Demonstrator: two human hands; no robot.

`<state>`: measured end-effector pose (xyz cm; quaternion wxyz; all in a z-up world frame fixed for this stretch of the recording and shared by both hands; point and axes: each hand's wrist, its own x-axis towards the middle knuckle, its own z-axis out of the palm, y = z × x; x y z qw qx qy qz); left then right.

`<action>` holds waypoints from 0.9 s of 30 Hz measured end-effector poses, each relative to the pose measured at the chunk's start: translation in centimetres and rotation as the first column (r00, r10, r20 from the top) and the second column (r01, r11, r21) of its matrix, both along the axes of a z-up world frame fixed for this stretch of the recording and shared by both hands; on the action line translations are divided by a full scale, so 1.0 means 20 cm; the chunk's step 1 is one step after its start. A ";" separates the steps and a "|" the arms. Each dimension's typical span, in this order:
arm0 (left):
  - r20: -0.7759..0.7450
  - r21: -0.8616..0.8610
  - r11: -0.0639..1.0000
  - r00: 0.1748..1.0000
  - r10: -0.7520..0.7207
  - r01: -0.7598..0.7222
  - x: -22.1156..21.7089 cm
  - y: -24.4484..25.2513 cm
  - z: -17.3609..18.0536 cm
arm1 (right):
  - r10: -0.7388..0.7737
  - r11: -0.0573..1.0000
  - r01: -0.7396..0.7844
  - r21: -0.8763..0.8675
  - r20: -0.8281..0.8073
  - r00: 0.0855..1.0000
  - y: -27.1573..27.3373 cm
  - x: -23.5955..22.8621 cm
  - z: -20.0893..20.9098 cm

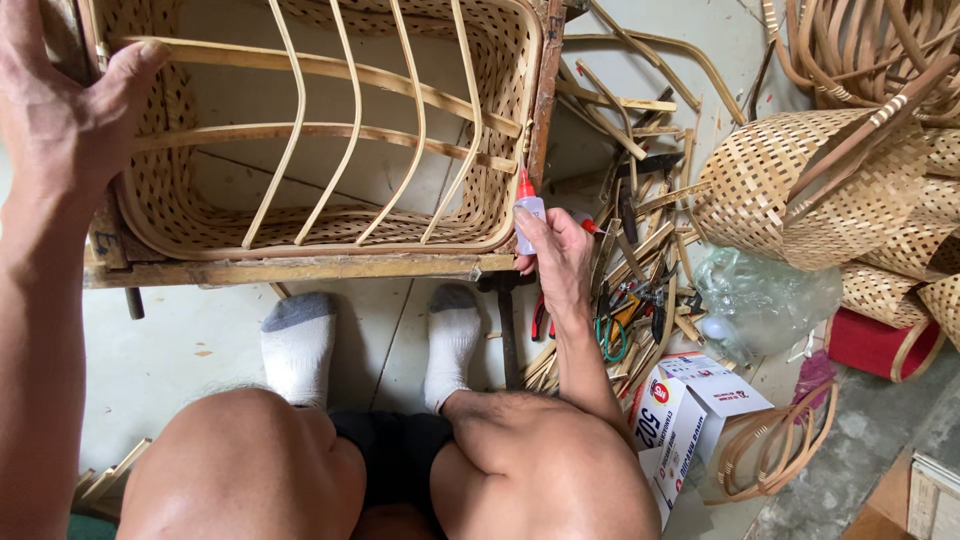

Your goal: The person repairs a rectangular woven basket by applying glue to the frame, inserting bamboo strips, and securing them with a hammer and pliers. They repeatedly adjust the basket's position and use tools to tighten the structure.

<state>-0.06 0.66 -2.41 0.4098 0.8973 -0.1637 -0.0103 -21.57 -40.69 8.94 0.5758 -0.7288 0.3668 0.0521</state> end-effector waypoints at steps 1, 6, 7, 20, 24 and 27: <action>-0.019 -0.001 1.000 1.000 0.009 -0.009 0.00 0.01 -0.02 | -0.004 1.000 0.004 -0.005 0.009 1.000 0.00 0.00 0.00; -0.104 -0.168 0.985 0.994 -0.044 0.026 -0.02 0.05 -0.10 | -0.025 0.999 0.025 0.032 -0.005 1.000 -0.01 0.00 0.00; -0.102 -0.155 0.988 0.994 -0.036 0.020 -0.03 0.06 -0.12 | -0.030 0.999 0.031 0.030 -0.017 0.999 -0.01 0.01 0.01; -0.284 -0.022 0.997 0.956 0.071 -0.081 0.02 0.20 -0.59 | -0.039 0.999 0.038 0.035 0.022 0.999 0.01 -0.25 -0.04; -0.305 0.065 0.997 0.950 0.065 -0.047 0.03 0.18 -0.57 | 0.002 0.999 -0.005 0.040 0.069 0.998 0.03 -0.29 -0.07; -0.294 0.085 0.996 0.954 0.052 -0.028 0.05 0.09 -0.43 | -0.005 1.000 0.004 0.022 0.028 1.000 0.02 -0.27 -0.07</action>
